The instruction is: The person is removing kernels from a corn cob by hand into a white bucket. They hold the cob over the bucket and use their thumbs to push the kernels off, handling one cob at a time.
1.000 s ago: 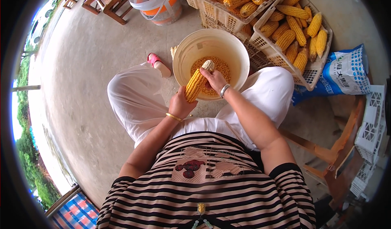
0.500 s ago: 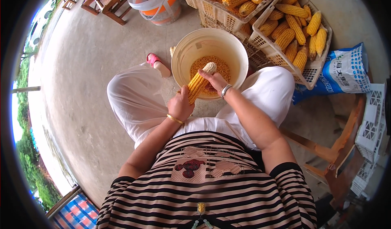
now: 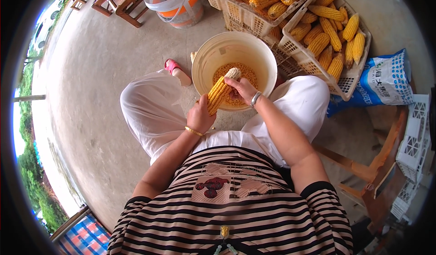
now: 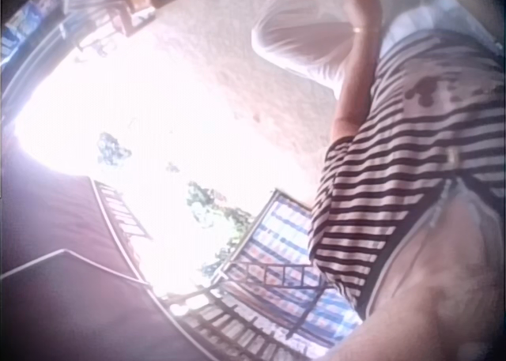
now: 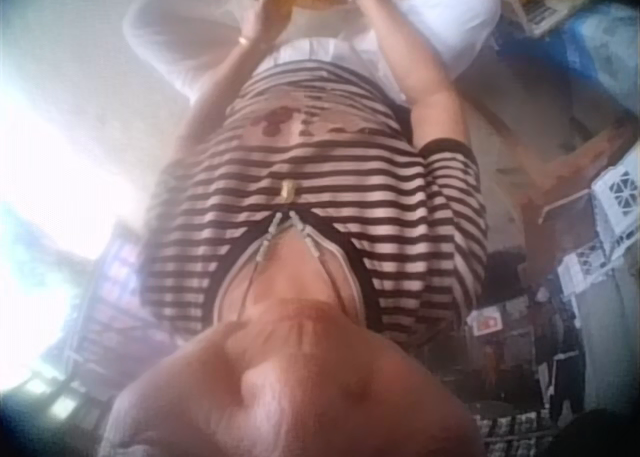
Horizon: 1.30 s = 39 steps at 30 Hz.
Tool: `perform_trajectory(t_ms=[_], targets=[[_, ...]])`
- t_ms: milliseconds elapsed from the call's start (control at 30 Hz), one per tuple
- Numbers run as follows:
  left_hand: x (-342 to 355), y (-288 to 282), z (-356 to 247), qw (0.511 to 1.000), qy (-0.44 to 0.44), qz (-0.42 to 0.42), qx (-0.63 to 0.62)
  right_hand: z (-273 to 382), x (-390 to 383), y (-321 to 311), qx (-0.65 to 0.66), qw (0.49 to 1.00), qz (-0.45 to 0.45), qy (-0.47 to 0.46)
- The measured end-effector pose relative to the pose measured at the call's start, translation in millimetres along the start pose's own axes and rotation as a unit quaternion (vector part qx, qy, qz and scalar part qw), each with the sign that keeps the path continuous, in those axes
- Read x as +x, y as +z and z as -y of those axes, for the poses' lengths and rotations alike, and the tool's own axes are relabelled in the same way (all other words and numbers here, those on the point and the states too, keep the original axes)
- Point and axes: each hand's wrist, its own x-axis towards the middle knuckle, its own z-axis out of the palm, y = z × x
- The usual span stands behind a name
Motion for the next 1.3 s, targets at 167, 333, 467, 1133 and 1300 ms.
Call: perform_trajectory(t_ms=[167,333,467,1133,1300], targets=[[0.1,-2.1,-3.0,1.000,-0.016,0.010,0.014,9.0,-8.2,7.0,0.091,0.993,-0.005,0.073],[1.6,-3.8,-5.9,1.000,-0.020,0.015,0.004,1.1,-1.6,10.3,-0.014,1.000,-0.024,-0.011],[3.9,-2.9,-2.0,0.999,-0.016,0.012,-0.031,-1.7,2.2,5.4,-0.040,0.998,-0.037,-0.033],[4.6,-0.5,10.8,0.961,0.014,0.040,-0.272,-17.6,9.9,7.0,-0.018,0.999,-0.009,-0.035],[5.0,-5.3,10.8,0.922,-0.111,0.121,-0.351,-9.3,2.9,9.2,0.047,0.999,-0.001,0.010]])
